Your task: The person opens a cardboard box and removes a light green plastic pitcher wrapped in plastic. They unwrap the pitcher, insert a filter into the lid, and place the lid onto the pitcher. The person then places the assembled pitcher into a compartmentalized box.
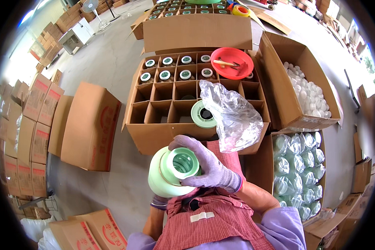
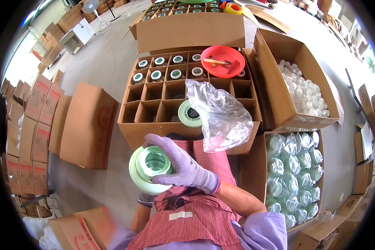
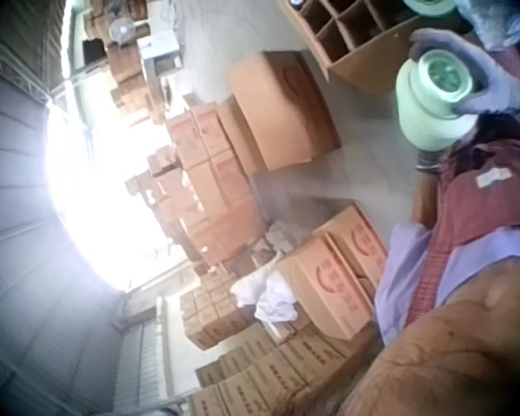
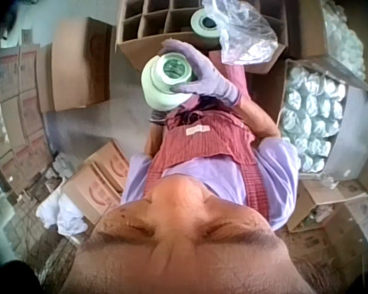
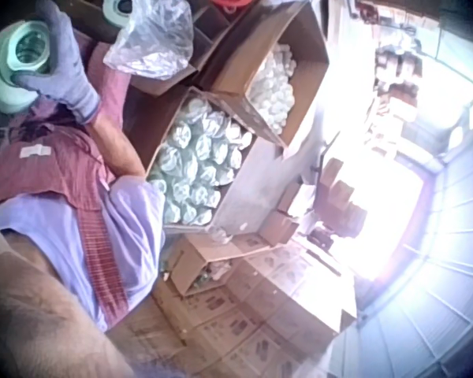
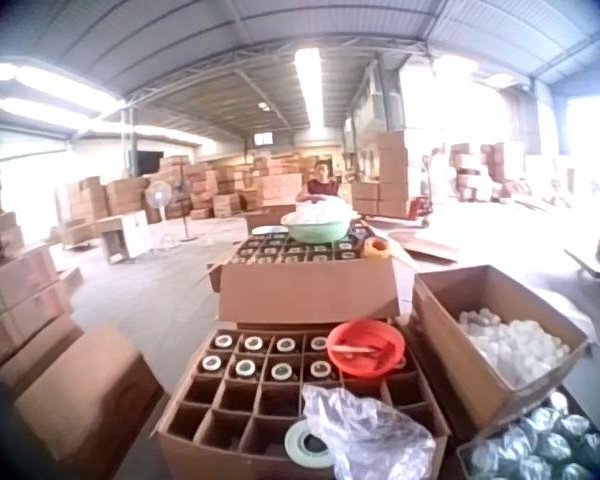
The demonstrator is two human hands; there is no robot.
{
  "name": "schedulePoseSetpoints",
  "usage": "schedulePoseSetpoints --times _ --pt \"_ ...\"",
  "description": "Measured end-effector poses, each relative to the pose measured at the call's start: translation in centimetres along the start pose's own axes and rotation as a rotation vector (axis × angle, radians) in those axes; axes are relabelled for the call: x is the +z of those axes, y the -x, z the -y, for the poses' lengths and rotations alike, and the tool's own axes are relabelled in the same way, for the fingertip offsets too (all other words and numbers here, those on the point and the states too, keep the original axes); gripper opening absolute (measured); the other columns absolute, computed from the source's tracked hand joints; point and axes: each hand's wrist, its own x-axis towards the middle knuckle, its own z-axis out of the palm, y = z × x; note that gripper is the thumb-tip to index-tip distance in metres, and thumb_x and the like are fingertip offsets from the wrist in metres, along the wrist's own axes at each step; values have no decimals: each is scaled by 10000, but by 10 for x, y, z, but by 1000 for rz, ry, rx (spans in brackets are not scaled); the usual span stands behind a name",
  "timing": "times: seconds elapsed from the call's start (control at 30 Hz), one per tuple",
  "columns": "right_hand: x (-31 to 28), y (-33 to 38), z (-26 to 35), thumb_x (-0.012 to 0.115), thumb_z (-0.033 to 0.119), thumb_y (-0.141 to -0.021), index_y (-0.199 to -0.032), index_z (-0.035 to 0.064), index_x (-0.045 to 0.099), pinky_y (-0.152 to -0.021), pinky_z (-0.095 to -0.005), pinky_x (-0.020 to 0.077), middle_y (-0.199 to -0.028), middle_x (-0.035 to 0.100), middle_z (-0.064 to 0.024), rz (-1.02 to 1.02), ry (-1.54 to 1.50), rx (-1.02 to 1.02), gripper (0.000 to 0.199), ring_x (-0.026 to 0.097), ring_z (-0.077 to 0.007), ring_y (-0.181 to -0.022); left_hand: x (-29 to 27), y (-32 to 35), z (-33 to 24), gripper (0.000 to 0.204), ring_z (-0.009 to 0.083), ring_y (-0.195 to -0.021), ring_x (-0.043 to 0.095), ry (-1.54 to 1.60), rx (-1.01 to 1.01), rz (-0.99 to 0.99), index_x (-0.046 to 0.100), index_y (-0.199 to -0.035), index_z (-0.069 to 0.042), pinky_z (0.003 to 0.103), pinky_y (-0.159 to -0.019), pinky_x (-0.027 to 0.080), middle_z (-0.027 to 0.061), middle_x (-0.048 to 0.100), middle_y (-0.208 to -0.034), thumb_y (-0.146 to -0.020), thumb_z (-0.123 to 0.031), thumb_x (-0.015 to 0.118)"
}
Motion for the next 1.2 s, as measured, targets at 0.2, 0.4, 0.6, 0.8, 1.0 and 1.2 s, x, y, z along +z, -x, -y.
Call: schedulePoseSetpoints --times 0.2,0.4,0.6,0.8,1.0,1.2 --pt "-11 12 -5 775 290 -728 -1410 2 284 -1050 -368 334 -1324 430 -156 -68 106 -30 888 428 -281 -1238 -49 -10 -3 595 215 -1144 538 134 -120 -83 429 -1336 -17 336 -987 437 111 532 -1284 -863 -316 631" --pt "-21 98 -41 747 146 -754 -1400 -16 272 -1056 -401 330 -1324 421 -220 -211 325 359 818 420 -327 -1254 -99 -96 -121 542 214 -989 640 62 -258 282 520 -1255 44 285 -859 514 144 621 -1170 -863 -314 626" --pt "-42 96 -30 566 317 -864 -1041 63 557 -677 -441 517 -814 654 -154 353 924 743 309 641 -350 -772 -42 -144 -159 442 286 -810 636 -720 -207 775 595 -1088 1 391 -719 492 185 630 -917 -685 -150 697" --pt "-74 -6 -74 637 147 -799 -1089 71 556 -731 -401 513 -972 592 -174 -53 1029 167 310 616 -337 -853 4 -116 -66 440 353 -827 640 -894 77 800 640 -947 -15 429 -771 495 206 652 -873 -834 -438 600" --pt "-116 -12 -153 626 97 -783 -1221 36 489 -821 -398 495 -1035 571 -190 -92 1410 -14 462 586 -343 -938 19 -133 -71 461 364 -833 631 -870 -18 921 639 -911 -4 444 -747 498 207 635 -876 -854 -459 587" --pt "-128 -27 -96 483 -24 -865 -1309 -27 456 -937 -344 442 -1202 572 -203 -621 586 204 444 579 -294 -1090 6 -156 -56 536 216 -989 617 282 -129 35 445 -1305 -36 398 -801 520 67 608 -1110 -946 -429 506"
